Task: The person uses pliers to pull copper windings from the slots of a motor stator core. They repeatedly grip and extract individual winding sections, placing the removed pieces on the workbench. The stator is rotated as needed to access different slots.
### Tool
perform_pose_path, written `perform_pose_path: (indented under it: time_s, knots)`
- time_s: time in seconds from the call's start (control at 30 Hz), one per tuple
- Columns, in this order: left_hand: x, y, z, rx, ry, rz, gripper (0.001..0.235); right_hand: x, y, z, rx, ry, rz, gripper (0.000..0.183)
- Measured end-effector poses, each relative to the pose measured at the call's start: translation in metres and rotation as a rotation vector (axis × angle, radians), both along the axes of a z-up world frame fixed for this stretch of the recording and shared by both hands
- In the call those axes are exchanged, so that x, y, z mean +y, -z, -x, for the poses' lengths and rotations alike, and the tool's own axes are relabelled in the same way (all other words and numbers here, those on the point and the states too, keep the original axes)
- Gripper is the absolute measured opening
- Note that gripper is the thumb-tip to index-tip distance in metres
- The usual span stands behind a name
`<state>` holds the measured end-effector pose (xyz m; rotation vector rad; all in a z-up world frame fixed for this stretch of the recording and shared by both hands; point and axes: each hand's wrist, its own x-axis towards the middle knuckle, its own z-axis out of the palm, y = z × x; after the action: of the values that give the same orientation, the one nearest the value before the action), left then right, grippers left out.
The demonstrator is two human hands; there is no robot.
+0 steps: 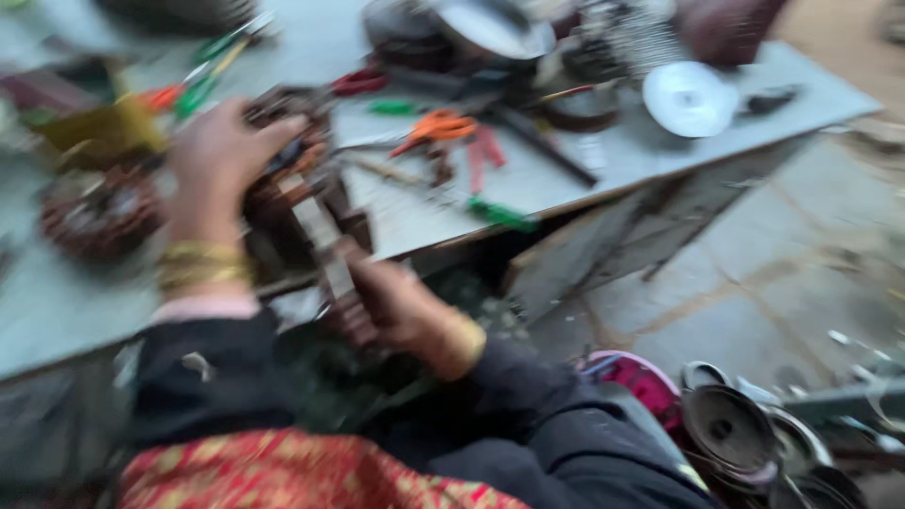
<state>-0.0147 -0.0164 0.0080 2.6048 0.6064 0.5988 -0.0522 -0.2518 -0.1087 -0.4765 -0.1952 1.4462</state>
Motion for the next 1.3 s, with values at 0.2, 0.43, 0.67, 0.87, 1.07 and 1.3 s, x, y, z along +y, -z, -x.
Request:
perform_pose_path:
  time_s: [0.2, 0.43, 0.67, 0.87, 1.07, 1.3]
  knots:
    - [0.008, 0.013, -0.012, -0.064, -0.002, -0.047, 0.076, -0.056, -0.017, -0.047, -0.396, 0.498, 0.010, 0.046]
    - [0.002, 0.009, -0.010, -0.065, -0.025, 0.002, 0.077, -0.054, -0.013, -0.109, 0.031, 0.598, -0.143, 0.031]
    - [-0.002, 0.002, -0.006, -0.033, -0.040, 0.006, 0.078, -0.051, 0.013, -0.136, 0.147, 0.392, -0.409, 0.021]
    - [-0.003, 0.000, -0.005, -0.020, -0.029, 0.023, 0.076, -0.062, -0.010, -0.129, -0.233, 0.415, -0.201, 0.026]
    - [-0.003, 0.000, -0.006, 0.004, -0.043, 0.034, 0.077, -0.086, -0.053, -0.132, -1.043, 0.523, 0.457, 0.031]
    - [-0.004, 0.002, -0.007, -0.030, -0.042, 0.014, 0.078, -0.098, -0.074, -0.166, -2.289, 0.341, 1.325, 0.031]
